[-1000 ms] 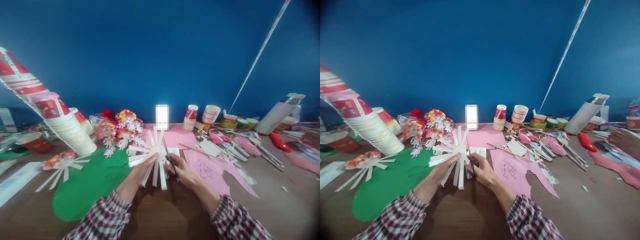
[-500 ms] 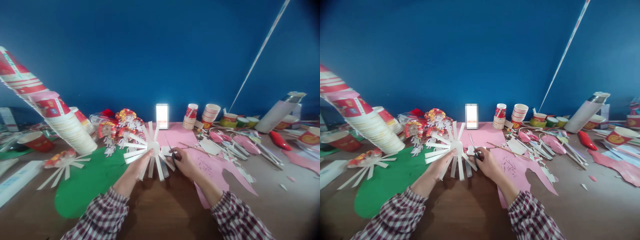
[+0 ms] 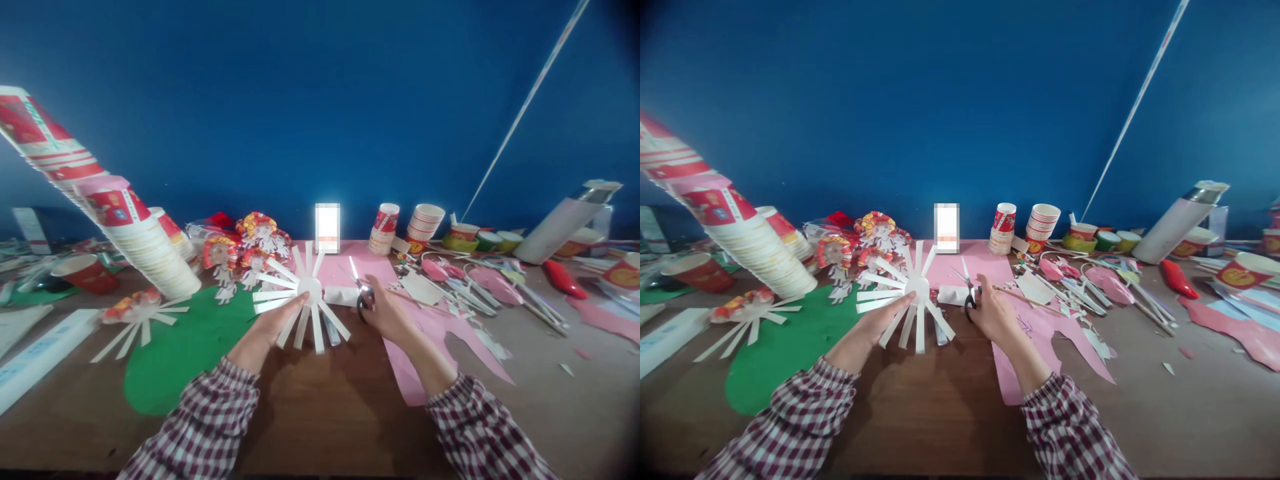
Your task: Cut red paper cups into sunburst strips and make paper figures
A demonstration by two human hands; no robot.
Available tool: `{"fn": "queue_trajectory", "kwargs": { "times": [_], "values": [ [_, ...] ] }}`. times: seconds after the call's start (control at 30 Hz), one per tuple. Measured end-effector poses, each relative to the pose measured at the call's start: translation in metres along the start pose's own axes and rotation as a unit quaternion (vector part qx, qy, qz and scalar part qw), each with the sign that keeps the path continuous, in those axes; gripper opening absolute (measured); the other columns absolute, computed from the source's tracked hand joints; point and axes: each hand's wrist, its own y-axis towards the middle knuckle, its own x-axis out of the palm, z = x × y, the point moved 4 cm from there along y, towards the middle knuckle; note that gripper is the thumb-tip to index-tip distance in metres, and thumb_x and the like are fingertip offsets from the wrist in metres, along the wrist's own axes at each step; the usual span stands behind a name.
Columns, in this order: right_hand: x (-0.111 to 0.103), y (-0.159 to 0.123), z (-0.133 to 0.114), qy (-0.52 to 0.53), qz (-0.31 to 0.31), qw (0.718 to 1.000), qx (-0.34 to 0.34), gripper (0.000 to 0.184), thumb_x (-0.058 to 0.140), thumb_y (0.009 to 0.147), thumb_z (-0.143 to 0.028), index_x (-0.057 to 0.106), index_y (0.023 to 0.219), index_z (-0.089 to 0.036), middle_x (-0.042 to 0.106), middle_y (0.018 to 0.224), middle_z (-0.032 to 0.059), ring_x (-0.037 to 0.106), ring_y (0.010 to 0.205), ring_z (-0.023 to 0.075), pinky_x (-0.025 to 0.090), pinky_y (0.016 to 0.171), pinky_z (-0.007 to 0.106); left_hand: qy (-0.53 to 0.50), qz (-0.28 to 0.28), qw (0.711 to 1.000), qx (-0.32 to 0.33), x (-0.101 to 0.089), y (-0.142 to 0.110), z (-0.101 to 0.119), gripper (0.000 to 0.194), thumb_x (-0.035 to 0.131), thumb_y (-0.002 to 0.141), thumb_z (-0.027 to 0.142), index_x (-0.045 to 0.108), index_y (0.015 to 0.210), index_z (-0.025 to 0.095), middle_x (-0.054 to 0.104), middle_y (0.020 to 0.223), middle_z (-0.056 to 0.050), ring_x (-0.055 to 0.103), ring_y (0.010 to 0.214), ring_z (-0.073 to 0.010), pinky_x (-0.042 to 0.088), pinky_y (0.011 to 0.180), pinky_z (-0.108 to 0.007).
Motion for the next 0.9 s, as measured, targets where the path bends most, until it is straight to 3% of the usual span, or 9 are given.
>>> {"fn": "queue_trajectory", "kwargs": {
  "times": [0.1, 0.23, 0.33, 0.47, 0.53, 0.6, 0.7, 0.9],
  "values": [
    [-0.005, 0.0, 0.003, -0.019, 0.027, 0.999, 0.035, 0.044, 0.062, 0.075, -0.024, 0.05, 0.117, -0.015, 0.068, 0.082, 0.0059, 0.061, 0.073, 0.0215, 0.035, 0.061, 0.026, 0.014, -0.016, 1.0, -0.007, -0.002, 0.0, 0.003, 0.048, 0.078, 0.066, 0.045, 0.071, 0.097, 0.01, 0.075, 0.091, -0.013, 0.069, 0.092, -0.0295, 0.054, 0.081, -0.034],
    [-0.007, 0.002, 0.006, -0.02, 0.051, 0.998, 0.006, 0.016, 0.061, 0.079, -0.028, 0.059, 0.092, -0.019, 0.068, 0.08, 0.0035, 0.061, 0.075, 0.0193, 0.036, 0.064, 0.025, 0.017, -0.08, 0.996, -0.033, -0.003, 0.003, -0.001, 0.041, 0.077, 0.069, 0.038, 0.071, 0.098, 0.01, 0.075, 0.09, -0.013, 0.07, 0.088, -0.0285, 0.055, 0.079, -0.036],
    [-0.009, 0.004, 0.007, -0.041, 0.054, 0.998, -0.003, 0.02, 0.058, 0.082, -0.027, 0.059, 0.101, -0.018, 0.07, 0.088, 0.0055, 0.063, 0.082, 0.0203, 0.038, 0.069, 0.026, 0.022, -0.076, 0.997, 0.002, -0.003, 0.004, -0.003, 0.038, 0.077, 0.068, 0.036, 0.072, 0.096, 0.011, 0.075, 0.093, -0.011, 0.069, 0.092, -0.0261, 0.053, 0.087, -0.034],
    [-0.016, 0.003, 0.01, -0.106, 0.056, 0.992, 0.048, 0.034, 0.049, 0.089, -0.028, 0.053, 0.12, -0.015, 0.071, 0.096, 0.0116, 0.065, 0.087, 0.024, 0.04, 0.067, 0.029, 0.004, -0.045, 0.998, 0.053, -0.003, -0.005, 0.001, 0.033, 0.079, 0.067, 0.031, 0.073, 0.093, 0.01, 0.075, 0.095, -0.01, 0.069, 0.095, -0.0245, 0.051, 0.093, -0.034],
    [-0.018, 0.004, 0.013, -0.139, 0.042, 0.987, 0.073, 0.031, 0.047, 0.09, -0.027, 0.058, 0.116, -0.014, 0.071, 0.094, 0.0145, 0.066, 0.087, 0.0255, 0.042, 0.067, 0.03, -0.016, -0.027, 0.997, 0.071, -0.008, -0.014, 0.006, 0.027, 0.079, 0.067, 0.023, 0.073, 0.09, 0.011, 0.075, 0.093, -0.01, 0.07, 0.09, -0.023, 0.053, 0.089, -0.033],
    [-0.019, 0.005, 0.016, -0.155, 0.02, 0.984, 0.083, 0.024, 0.049, 0.089, -0.025, 0.066, 0.101, -0.013, 0.071, 0.089, 0.0171, 0.067, 0.084, 0.0268, 0.043, 0.068, 0.032, -0.041, 0.032, 0.992, 0.112, -0.02, -0.024, 0.013, 0.018, 0.078, 0.066, 0.012, 0.072, 0.084, 0.012, 0.075, 0.089, -0.007, 0.07, 0.087, -0.0182, 0.054, 0.086, -0.025],
    [-0.019, 0.006, 0.018, -0.173, -0.002, 0.981, 0.091, 0.022, 0.052, 0.088, -0.021, 0.071, 0.092, -0.012, 0.07, 0.087, 0.0204, 0.067, 0.083, 0.0292, 0.045, 0.068, 0.035, -0.038, 0.089, 0.99, 0.101, -0.043, -0.038, 0.017, 0.015, 0.075, 0.066, 0.004, 0.071, 0.078, 0.012, 0.075, 0.081, -0.006, 0.069, 0.082, -0.0152, 0.054, 0.082, -0.022],
    [-0.017, 0.001, 0.014, -0.2, 0.001, 0.978, 0.064, 0.026, 0.049, 0.088, -0.016, 0.073, 0.092, -0.006, 0.066, 0.09, 0.0269, 0.062, 0.09, 0.0367, 0.046, 0.068, 0.043, 0.043, 0.08, 0.994, 0.061, -0.068, -0.057, 0.02, 0.021, 0.082, 0.059, 0.009, 0.072, 0.077, 0.01, 0.075, 0.08, -0.011, 0.07, 0.086, -0.0216, 0.055, 0.085, -0.029]
  ]
}}
